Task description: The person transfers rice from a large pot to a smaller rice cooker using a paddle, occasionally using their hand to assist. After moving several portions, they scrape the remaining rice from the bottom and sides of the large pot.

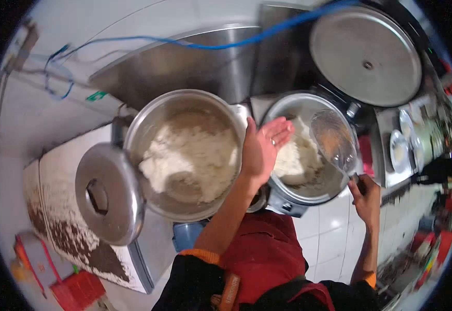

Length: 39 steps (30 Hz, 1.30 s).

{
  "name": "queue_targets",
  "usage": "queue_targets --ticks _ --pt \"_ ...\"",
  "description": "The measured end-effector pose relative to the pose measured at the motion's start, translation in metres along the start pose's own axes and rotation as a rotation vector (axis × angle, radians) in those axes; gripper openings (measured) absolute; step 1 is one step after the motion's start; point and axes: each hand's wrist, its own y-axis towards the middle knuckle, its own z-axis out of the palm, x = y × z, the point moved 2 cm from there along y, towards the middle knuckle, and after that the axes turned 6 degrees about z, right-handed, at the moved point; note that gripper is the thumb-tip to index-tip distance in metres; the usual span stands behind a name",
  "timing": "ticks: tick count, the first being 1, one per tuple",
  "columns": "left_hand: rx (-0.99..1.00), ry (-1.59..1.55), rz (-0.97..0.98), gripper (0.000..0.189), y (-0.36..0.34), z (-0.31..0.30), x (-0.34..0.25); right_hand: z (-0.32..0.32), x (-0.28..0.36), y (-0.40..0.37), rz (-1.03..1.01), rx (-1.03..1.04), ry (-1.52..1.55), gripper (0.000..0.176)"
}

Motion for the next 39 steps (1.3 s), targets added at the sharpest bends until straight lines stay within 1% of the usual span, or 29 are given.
queue_targets --ticks 2,4,5,6,8,10,12,13,14,16,17,18,19,20,21,22,23,24,25,26,27,28,30,32,33,34,36,37,39 --pt "-0.072 -0.254 0.064 0.084 -0.047 0.002 -0.049 0.012 0.058 -0.005 0.021 0.094 0.063 0.023" --pt "0.153 -0.377 0.208 0.083 -0.104 -0.006 -0.088 0.038 0.089 0.002 -0.264 0.131 -0.039 0.021" --pt "0.205 -0.410 0.234 0.087 -0.137 0.007 -0.108 0.051 0.118 0.003 -0.294 0.208 -0.066 0.021" --pt "0.254 -0.445 0.255 0.090 -0.162 0.017 -0.126 0.071 0.142 0.008 -0.395 0.245 -0.148 0.023" --pt "0.721 -0.291 0.492 0.107 -0.186 0.012 -0.148 0.121 0.187 0.018 -0.566 0.241 -0.398 0.023" --pt "0.708 -0.304 0.549 0.101 -0.205 0.006 -0.168 0.176 0.221 0.036 -0.631 0.251 -0.656 0.023" --pt "0.622 -0.303 0.607 0.097 -0.217 -0.007 -0.192 0.228 0.237 0.059 -0.749 0.260 -0.858 0.022" --pt "0.577 -0.300 0.637 0.094 -0.221 -0.015 -0.201 0.248 0.243 0.067 -0.840 0.270 -0.823 0.027" --pt "0.535 -0.298 0.668 0.092 -0.225 -0.022 -0.209 0.270 0.254 0.072 -0.857 0.293 -0.835 0.027" --pt "0.426 -0.288 0.724 0.088 -0.233 -0.039 -0.224 0.306 0.274 0.079 -0.991 0.169 -1.068 0.030" --pt "0.330 -0.278 0.742 0.086 -0.236 -0.046 -0.231 0.319 0.286 0.086 -1.005 0.186 -1.074 0.030" --pt "0.225 -0.278 0.752 0.084 -0.241 -0.053 -0.238 0.330 0.299 0.094 -1.169 0.147 -1.120 0.031" --pt "0.052 -0.289 0.741 0.082 -0.252 -0.063 -0.243 0.341 0.312 0.101 -1.335 0.106 -1.163 0.032" --pt "-0.147 -0.308 0.718 0.081 -0.263 -0.076 -0.242 0.350 0.325 0.111 -1.348 0.117 -1.172 0.032" --pt "-0.285 -0.319 0.697 0.079 -0.269 -0.091 -0.240 0.359 0.338 0.119 -1.429 0.042 -1.192 0.028" --pt "0.070 -0.353 0.955 0.070 -0.232 -0.097 -0.240 0.369 0.353 0.128 -1.510 -0.042 -1.206 0.025" --pt "-0.016 -0.155 0.781 0.071 -0.239 -0.123 -0.242 0.386 0.362 0.140 -1.522 -0.043 -1.209 0.025" --pt "-0.246 -0.122 0.590 0.071 -0.255 -0.143 -0.235 0.410 0.365 0.153 -1.464 0.055 -1.253 0.021" --pt "-0.317 -0.113 0.599 0.066 -0.258 -0.167 -0.218 0.425 0.368 0.161 -1.403 0.148 -1.295 0.018" --pt "-0.377 -0.156 0.472 0.064 -0.267 -0.184 -0.206 0.431 0.379 0.160 -1.408 0.148 -1.303 0.018" --pt "-0.436 -0.199 0.340 0.062 -0.278 -0.199 -0.192 0.437 0.391 0.153 -1.463 0.216 -1.332 0.016" --pt "-0.462 -0.249 0.268 0.056 -0.290 -0.214 -0.174 0.447 0.399 0.146 -1.520 0.290 -1.361 0.016" --pt "-0.582 -0.189 0.237 0.048 -0.315 -0.241 -0.134 0.472 0.400 0.141 -1.512 0.312 -1.297 0.019" --pt "-0.934 -0.261 0.295 0.040 -0.325 -0.259 -0.099 0.490 0.398 0.145 -1.356 0.428 -1.119 0.024" --pt "-1.000 -0.272 0.330 0.034 -0.323 -0.267 -0.092 0.490 0.403 0.147 -1.261 0.538 -1.128 0.029" --pt "-1.001 -0.282 0.324 0.034 -0.319 -0.278 -0.083 0.492 0.403 0.147 -1.258 0.544 -1.138 0.029" --pt "-1.119 -0.453 0.459 0.030 -0.312 -0.303 -0.064 0.495 0.401 0.148 -1.315 0.522 -1.200 0.016" --pt "-1.072 -0.413 0.420 0.026 -0.308 -0.312 -0.056 0.496 0.401 0.148 -1.314 0.523 -1.207 0.016" --pt "-1.066 -0.429 0.416 0.025 -0.296 -0.308 -0.066 0.498 0.401 0.145 -1.373 0.534 -1.090 0.025"
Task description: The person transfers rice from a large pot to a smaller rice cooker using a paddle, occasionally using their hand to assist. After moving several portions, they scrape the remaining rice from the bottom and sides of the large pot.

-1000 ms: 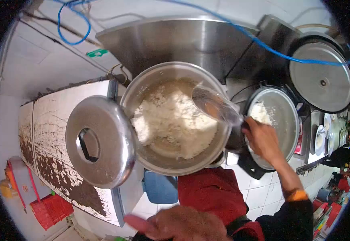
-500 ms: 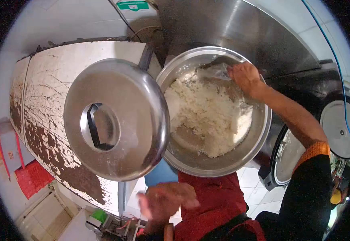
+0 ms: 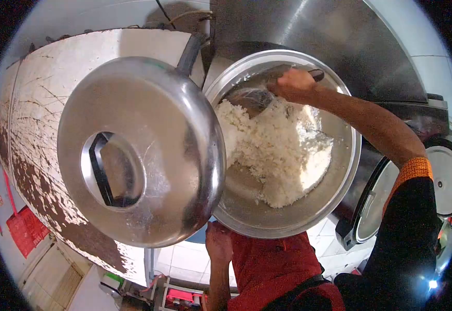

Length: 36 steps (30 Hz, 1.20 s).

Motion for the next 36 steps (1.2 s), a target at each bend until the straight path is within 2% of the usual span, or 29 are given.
queue_targets --ticks 1,3,7,9,13,15,16,18,21,23,26,28,29,31,32,33,34,35,36 --pt "0.003 -0.007 -0.007 0.026 0.000 0.009 -0.001 0.005 -0.001 0.003 0.005 0.003 0.001 0.025" --pt "-0.022 0.052 0.033 0.028 0.000 0.022 0.000 0.012 0.001 0.014 -0.143 -0.033 -0.091 0.022" --pt "-0.081 0.127 0.094 0.032 0.003 0.025 0.000 0.018 0.024 0.027 -0.219 -0.094 -0.017 0.021" --pt "-0.063 0.138 0.095 0.031 0.004 0.016 -0.001 0.028 0.046 0.037 -0.356 -0.129 -0.016 0.015" --pt "-0.025 0.145 0.102 0.030 -0.003 0.021 -0.005 0.038 0.078 0.041 -0.419 -0.022 0.002 0.017" --pt "-0.013 0.147 0.105 0.030 -0.002 0.012 0.000 0.037 0.090 0.028 -0.688 -0.230 -0.232 0.019" --pt "0.007 0.153 0.113 0.030 -0.002 0.010 0.001 0.038 0.094 0.021 -0.688 -0.228 -0.232 0.019" --pt "-0.008 0.145 0.120 0.030 -0.003 0.015 0.000 0.037 0.103 0.006 -0.694 -0.187 -0.026 0.016" --pt "-0.062 0.164 0.132 0.031 -0.010 0.023 -0.003 0.046 0.110 -0.017 -0.801 -0.101 -0.148 0.014" --pt "-0.100 0.184 0.138 0.032 -0.014 0.023 0.001 0.048 0.106 -0.020 -0.785 -0.091 -0.121 0.014" --pt "-0.134 0.271 0.227 0.031 -0.014 0.024 0.007 0.044 0.098 -0.028 -0.704 -0.077 -0.067 0.013" --pt "-0.142 0.477 0.394 0.033 -0.017 0.025 0.005 0.032 0.101 -0.032 -0.726 -0.046 -0.088 0.015" --pt "-0.140 0.483 0.396 0.033 -0.019 0.026 0.004 0.029 0.100 -0.034 -0.723 -0.050 -0.083 0.015" --pt "-0.185 0.748 0.566 0.037 -0.027 0.030 0.000 0.027 0.096 -0.034 -0.744 -0.011 -0.097 0.016" --pt "-0.185 0.752 0.564 0.037 -0.032 0.034 -0.001 0.026 0.096 -0.035 -0.742 -0.010 -0.093 0.016" --pt "-0.179 0.895 0.677 0.038 -0.038 0.041 -0.006 0.027 0.095 -0.036 -0.734 0.032 -0.133 0.010" --pt "-0.169 1.035 0.791 0.039 -0.041 0.047 -0.008 0.028 0.093 -0.037 -0.725 0.073 -0.176 0.013" --pt "-0.162 1.038 0.789 0.039 -0.041 0.047 -0.007 0.027 0.092 -0.040 -0.718 0.075 -0.174 0.013" --pt "-0.115 1.088 0.885 0.038 -0.041 0.050 -0.007 0.027 0.090 -0.042 -0.709 0.111 -0.163 0.014"
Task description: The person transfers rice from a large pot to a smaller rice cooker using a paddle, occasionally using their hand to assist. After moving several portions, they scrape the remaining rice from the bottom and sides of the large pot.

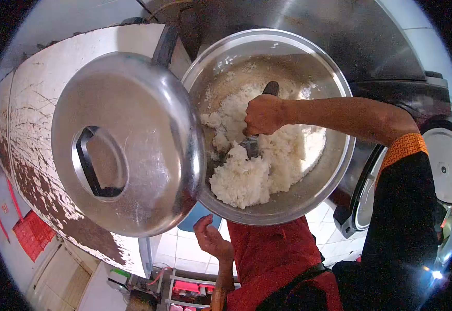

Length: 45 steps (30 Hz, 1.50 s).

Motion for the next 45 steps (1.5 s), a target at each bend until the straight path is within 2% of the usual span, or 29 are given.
queue_targets --ticks 1,4,8,14,16,20,22,23,26,28,29,31,33,35,39,41,42,45 --pt "0.003 0.034 0.111 0.036 0.001 0.001 -0.003 0.000 0.000 -0.002 0.004 0.028 0.021 0.014" --pt "0.074 0.131 0.155 0.036 0.005 0.003 -0.012 0.010 0.005 -0.005 -0.031 -0.024 0.035 0.014" --pt "0.059 0.155 0.236 0.038 0.003 0.004 -0.015 0.013 0.002 -0.011 -0.025 -0.042 0.069 0.015" --pt "0.138 0.204 0.298 0.047 0.002 0.007 -0.018 0.029 0.001 -0.024 -0.031 0.108 0.124 0.018" --pt "0.184 0.229 0.305 0.050 0.001 0.009 -0.014 0.029 0.004 -0.033 -0.003 0.015 0.162 0.018" --pt "0.183 0.181 0.308 0.053 0.002 0.014 -0.022 0.037 0.005 -0.044 0.026 0.042 0.279 0.018" --pt "0.194 0.145 0.298 0.059 0.004 0.017 -0.024 0.045 0.004 -0.051 0.037 -0.108 0.233 0.016" --pt "0.196 0.143 0.301 0.059 0.005 0.019 -0.024 0.043 0.004 -0.054 0.042 -0.108 0.233 0.016" --pt "0.157 0.028 0.296 0.070 0.008 0.033 -0.022 0.034 0.000 -0.067 0.111 -0.105 0.234 0.015" --pt "0.081 -0.272 0.162 0.080 0.011 0.048 -0.025 0.029 0.000 -0.078 0.191 -0.100 0.330 0.013" --pt "0.088 -0.280 0.169 0.080 0.011 0.055 -0.026 0.028 0.001 -0.083 0.203 -0.101 0.327 0.013" --pt "0.046 -0.596 0.030 0.088 0.013 0.073 -0.031 0.023 0.003 -0.096 0.216 -0.109 0.311 0.011" --pt "0.019 -0.527 0.020 0.092 0.014 0.080 -0.047 0.016 0.006 -0.112 0.266 -0.153 0.327 0.010" --pt "-0.017 -0.787 -0.101 0.090 0.022 0.081 -0.061 0.011 0.014 -0.128 0.319 -0.200 0.349 0.010" --pt "0.163 -1.002 -0.052 0.086 0.050 0.079 -0.112 0.005 0.035 -0.161 0.499 -0.233 0.422 0.013" --pt "0.232 -0.801 0.008 0.079 0.063 0.077 -0.128 0.005 0.051 -0.178 0.575 -0.255 0.462 0.014" --pt "0.310 -0.908 -0.091 0.073 0.069 0.077 -0.121 0.005 0.059 -0.185 0.620 -0.273 0.511 0.015" --pt "0.479 -0.916 -0.126 0.071 0.077 0.081 -0.144 0.003 0.091 -0.204 0.778 -0.287 0.684 0.015"
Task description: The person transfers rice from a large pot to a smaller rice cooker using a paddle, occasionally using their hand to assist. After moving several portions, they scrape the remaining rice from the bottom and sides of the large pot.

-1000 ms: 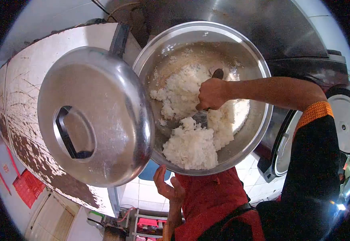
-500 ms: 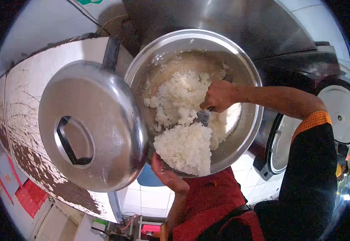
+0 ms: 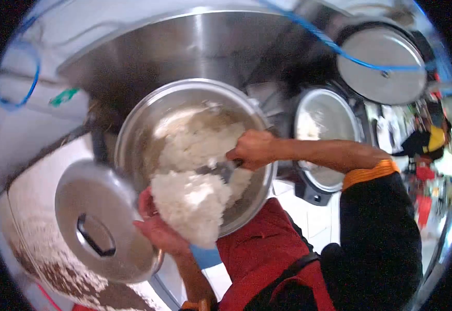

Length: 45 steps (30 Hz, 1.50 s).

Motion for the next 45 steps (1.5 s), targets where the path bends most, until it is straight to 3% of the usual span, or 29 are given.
queue_targets --ticks 2,3,4,6,7,8,10,12,16,18,20,21,23,26,28,29,31,32,33,34,35,37,38,40,41,43,45 --pt "0.129 -0.091 -0.120 0.070 0.015 -0.003 0.002 0.006 0.001 -0.018 0.008 -0.077 0.096 0.018" --pt "0.105 0.127 -0.077 0.070 0.019 0.014 -0.005 0.016 -0.001 -0.024 0.009 -0.130 0.138 0.019" --pt "0.147 0.123 -0.086 0.070 0.022 0.016 -0.008 0.025 0.007 -0.028 0.003 -0.185 0.179 0.021" --pt "0.319 0.487 0.072 0.070 0.032 0.015 -0.016 0.031 0.014 -0.037 0.046 -0.240 0.227 0.021" --pt "0.290 0.315 -0.060 0.069 0.048 0.008 -0.014 0.035 0.016 -0.040 0.056 -0.274 0.273 0.021" --pt "0.319 0.323 -0.058 0.069 0.061 0.003 -0.020 0.035 0.018 -0.046 0.071 -0.299 0.282 0.021" --pt "0.559 0.320 -0.152 0.073 0.072 0.010 -0.029 0.031 0.023 -0.062 0.094 -0.355 0.456 0.018" --pt "0.538 0.225 -0.186 0.069 0.057 0.053 -0.047 0.030 0.025 -0.070 0.102 -0.434 0.478 0.018" --pt "0.525 0.493 0.042 0.069 0.028 0.130 -0.061 0.021 0.004 -0.108 0.120 -0.581 0.606 0.015" --pt "0.541 0.527 0.089 0.068 -0.005 0.179 -0.057 0.015 -0.022 -0.137 0.084 -0.853 0.478 0.015" --pt "0.581 0.416 0.011 0.067 -0.036 0.220 -0.038 0.004 -0.059 -0.177 0.000 -0.824 0.494 0.021" --pt "0.624 0.296 -0.065 0.066 -0.053 0.238 -0.026 -0.003 -0.076 -0.199 0.064 -0.732 0.417 0.025" --pt "0.510 0.222 -0.095 0.062 -0.086 0.270 0.007 -0.017 -0.111 -0.245 0.144 -0.602 0.320 0.028" --pt "0.599 0.069 -0.053 0.057 -0.110 0.285 0.082 -0.029 -0.163 -0.307 0.217 -0.515 0.174 0.023" --pt "0.537 -0.097 -0.108 0.054 -0.146 0.290 0.130 -0.037 -0.192 -0.338 0.274 -0.385 -0.007 0.019" --pt "0.480 -0.194 -0.222 0.053 -0.156 0.285 0.160 -0.042 -0.204 -0.347 0.271 -0.387 -0.003 0.019" --pt "0.411 -0.109 -0.219 0.047 -0.179 0.269 0.209 -0.043 -0.224 -0.356 0.326 -0.206 -0.361 0.013" --pt "0.400 -0.104 -0.223 0.047 -0.187 0.260 0.225 -0.040 -0.229 -0.351 0.318 -0.198 -0.355 0.013" --pt "0.398 0.077 -0.148 0.045 -0.193 0.250 0.238 -0.035 -0.231 -0.340 0.282 -0.160 -0.539 0.007" --pt "0.397 0.262 -0.075 0.042 -0.198 0.241 0.242 -0.026 -0.229 -0.328 0.246 -0.123 -0.718 0.005" --pt "0.391 0.269 -0.077 0.042 -0.201 0.237 0.239 -0.010 -0.224 -0.317 0.260 -0.201 -0.634 0.011" --pt "0.374 0.337 -0.064 0.037 -0.198 0.231 0.225 0.024 -0.218 -0.297 0.042 -0.217 -0.759 0.011" --pt "0.365 0.337 -0.059 0.037 -0.195 0.224 0.213 0.032 -0.208 -0.296 0.032 -0.219 -0.762 0.011" --pt "0.400 0.322 0.128 0.038 -0.185 0.207 0.179 0.043 -0.192 -0.297 0.093 -0.248 -0.869 0.006" --pt "0.364 0.278 0.120 0.037 -0.178 0.198 0.160 0.040 -0.190 -0.302 0.079 -0.247 -0.865 0.006" --pt "0.307 0.234 0.120 0.037 -0.159 0.175 0.125 0.017 -0.193 -0.323 0.364 -0.111 -0.649 0.009" --pt "0.312 -0.001 0.036 0.034 -0.142 0.148 0.095 -0.012 -0.194 -0.352 0.430 -0.145 -0.513 0.015"
